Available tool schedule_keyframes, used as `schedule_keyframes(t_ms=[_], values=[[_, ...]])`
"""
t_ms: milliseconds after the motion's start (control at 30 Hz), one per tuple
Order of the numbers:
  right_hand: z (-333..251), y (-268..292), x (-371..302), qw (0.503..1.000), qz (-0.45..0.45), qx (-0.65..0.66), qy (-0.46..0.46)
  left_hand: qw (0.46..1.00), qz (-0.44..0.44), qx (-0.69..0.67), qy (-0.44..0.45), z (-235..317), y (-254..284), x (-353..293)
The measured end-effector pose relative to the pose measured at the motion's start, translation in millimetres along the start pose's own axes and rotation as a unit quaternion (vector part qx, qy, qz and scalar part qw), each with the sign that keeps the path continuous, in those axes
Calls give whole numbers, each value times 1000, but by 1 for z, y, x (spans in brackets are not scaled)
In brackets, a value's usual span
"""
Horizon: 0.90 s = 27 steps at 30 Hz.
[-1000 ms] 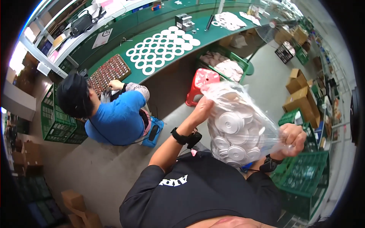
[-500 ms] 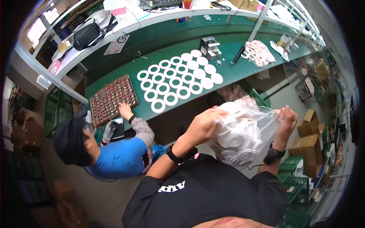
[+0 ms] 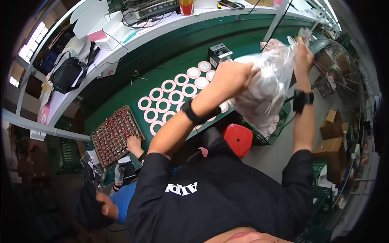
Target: Assembling small electronic components at a production station, including retrieving parts from a box and using an electric screwdriver.
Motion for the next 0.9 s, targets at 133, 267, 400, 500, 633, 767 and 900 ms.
schedule_keyframes(t_ms=[133, 267, 400, 500, 633, 767, 900], values=[[43, -49, 85, 997, 69, 23, 0, 985, 71, -123, 95, -55, -6, 46], [76, -71, 145, 984, 132, 115, -39, 958, 125, -217, 140, -90, -18, 93], [107, -88, 192, 950, 191, 238, -71, 947, 176, -236, 127, -134, -42, 126], [159, -106, 219, 937, 187, 281, -89, 936, 165, -278, 139, -174, -58, 158], [235, -99, 249, 930, 135, 327, -99, 931, 97, -308, 172, -226, -73, 173], [283, -106, 255, 914, 138, 363, -118, 910, 71, -367, 180, -251, -100, 193], [299, -97, 282, 918, 66, 383, -84, 904, 4, -378, 197, -268, -122, 234]])
Point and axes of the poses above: each hand's wrist, its own x-axis towards the middle knuckle, its own y-axis out of the back of the hand, z = x × y, the point moved 6 cm from there along x, towards the middle knuckle, and after that the axes turned 2 degrees about y, right-handed, at the moved point
